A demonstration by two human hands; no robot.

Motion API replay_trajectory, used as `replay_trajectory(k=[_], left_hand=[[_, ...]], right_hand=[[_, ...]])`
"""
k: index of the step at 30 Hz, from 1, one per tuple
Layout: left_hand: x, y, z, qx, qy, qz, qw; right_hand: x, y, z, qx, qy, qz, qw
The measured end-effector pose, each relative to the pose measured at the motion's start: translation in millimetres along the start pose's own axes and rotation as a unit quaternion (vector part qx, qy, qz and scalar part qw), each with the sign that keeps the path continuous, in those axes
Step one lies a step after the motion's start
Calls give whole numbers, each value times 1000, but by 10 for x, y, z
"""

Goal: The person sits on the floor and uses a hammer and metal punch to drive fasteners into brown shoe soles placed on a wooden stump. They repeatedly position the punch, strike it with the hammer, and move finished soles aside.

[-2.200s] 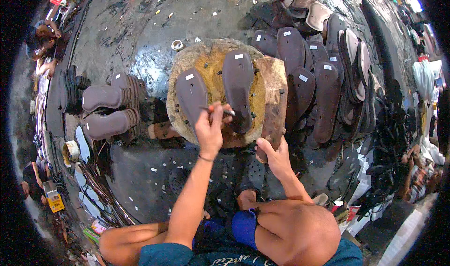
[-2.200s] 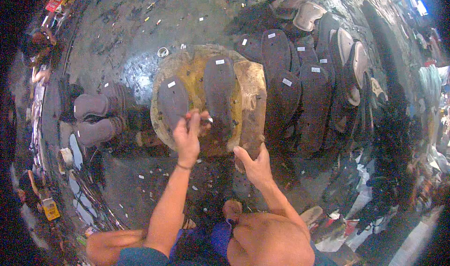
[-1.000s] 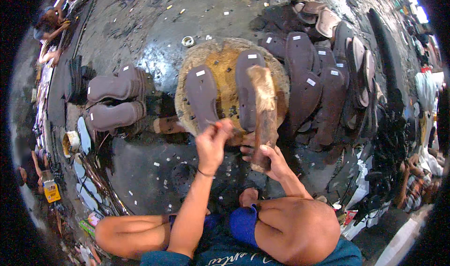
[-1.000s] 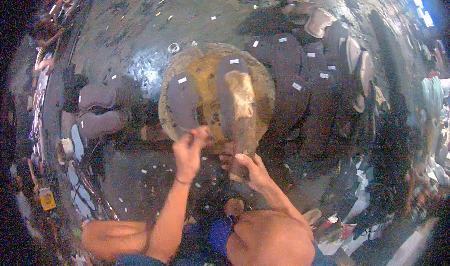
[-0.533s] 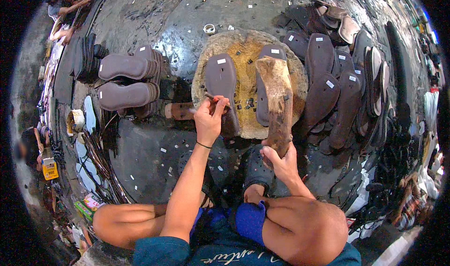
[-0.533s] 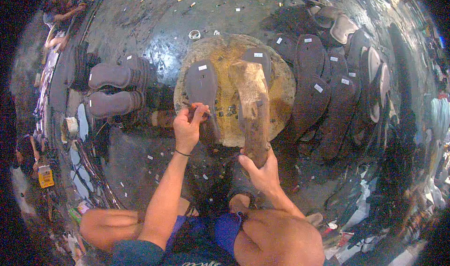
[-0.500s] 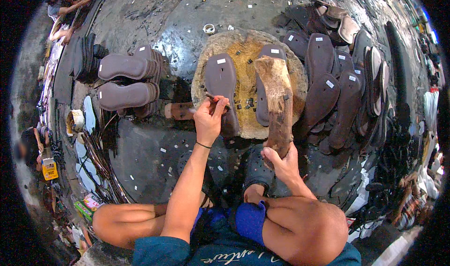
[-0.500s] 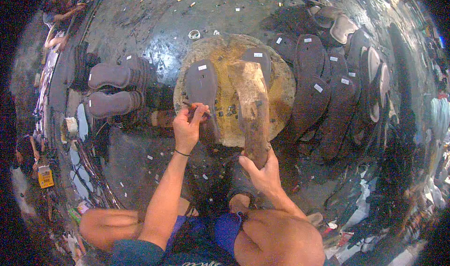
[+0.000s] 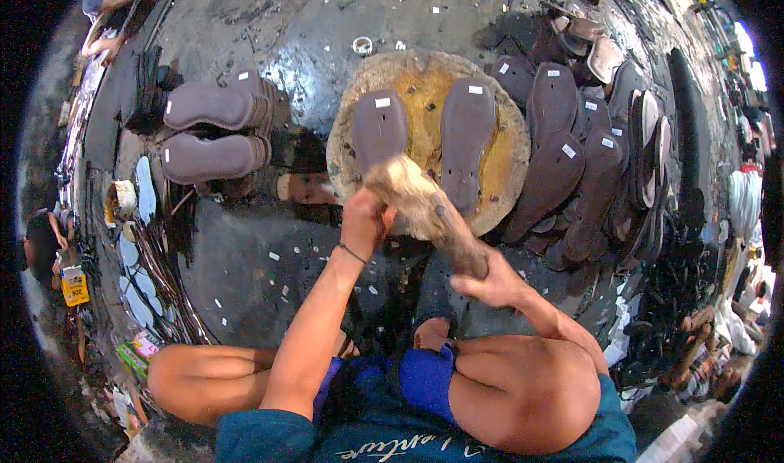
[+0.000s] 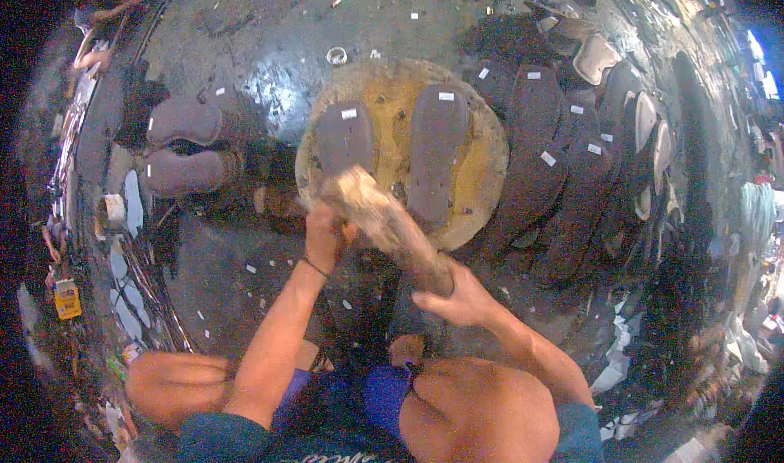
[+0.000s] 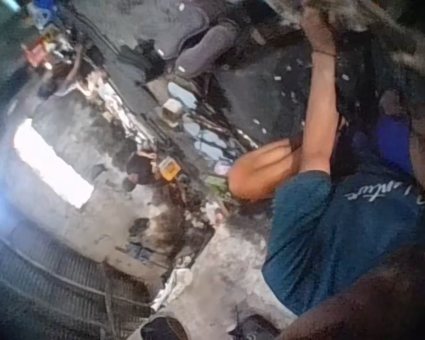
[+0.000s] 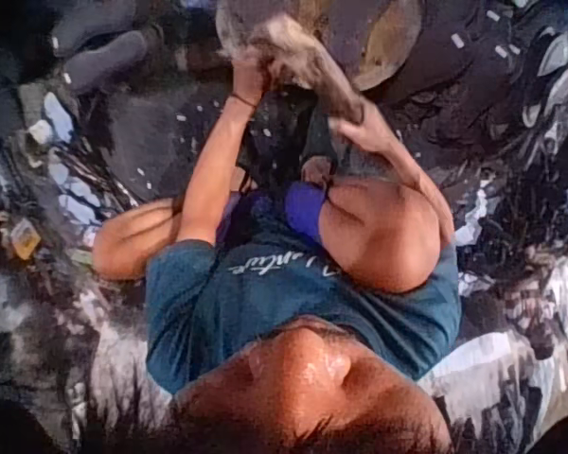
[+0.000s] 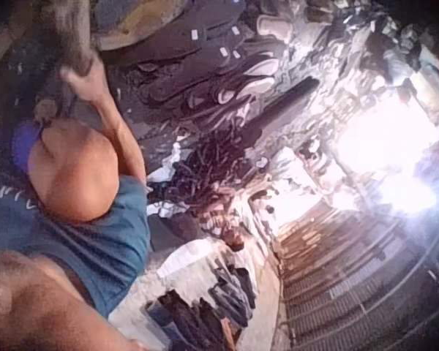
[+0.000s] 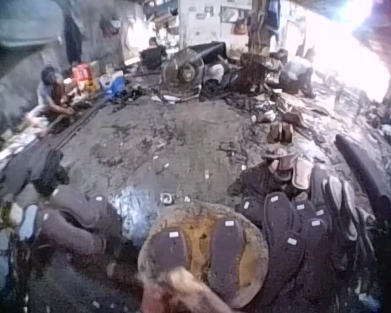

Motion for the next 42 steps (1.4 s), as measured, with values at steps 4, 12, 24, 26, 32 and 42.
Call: replay_trajectory(k=[4, 12, 24, 26, 32, 42], left_hand=[[-1, -84, 28, -31, -70, 22, 997], [-243, 211, -92, -324, 245, -44, 913], [-299, 277, 502, -341, 327, -156, 868], [-231, 212, 532, -332, 294, -125, 888], [-278, 213, 454, -255, 149, -145, 944], [-229, 215, 188, -86, -39, -112, 989]], right_hand=[[253, -123, -120, -13, -121, -22, 992], [457, -417, -256, 1, -358, -31, 933], [462, -441, -358, -21, -96, -160, 982], [427, -371, -293, -46, -71, -175, 981], [369, -195, 107, -83, 3, -168, 982], [232, -237, 253, -275, 344, -42, 897]])
Point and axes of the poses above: each hand's wrist, its own y-axis away from the middle knuckle, its own x-axis out of the palm, z = x × y, the point moved 6 cm from there along -y, towards the middle knuckle, and after that the axes turned 4 degrees about -y, right-handed, at the moved point
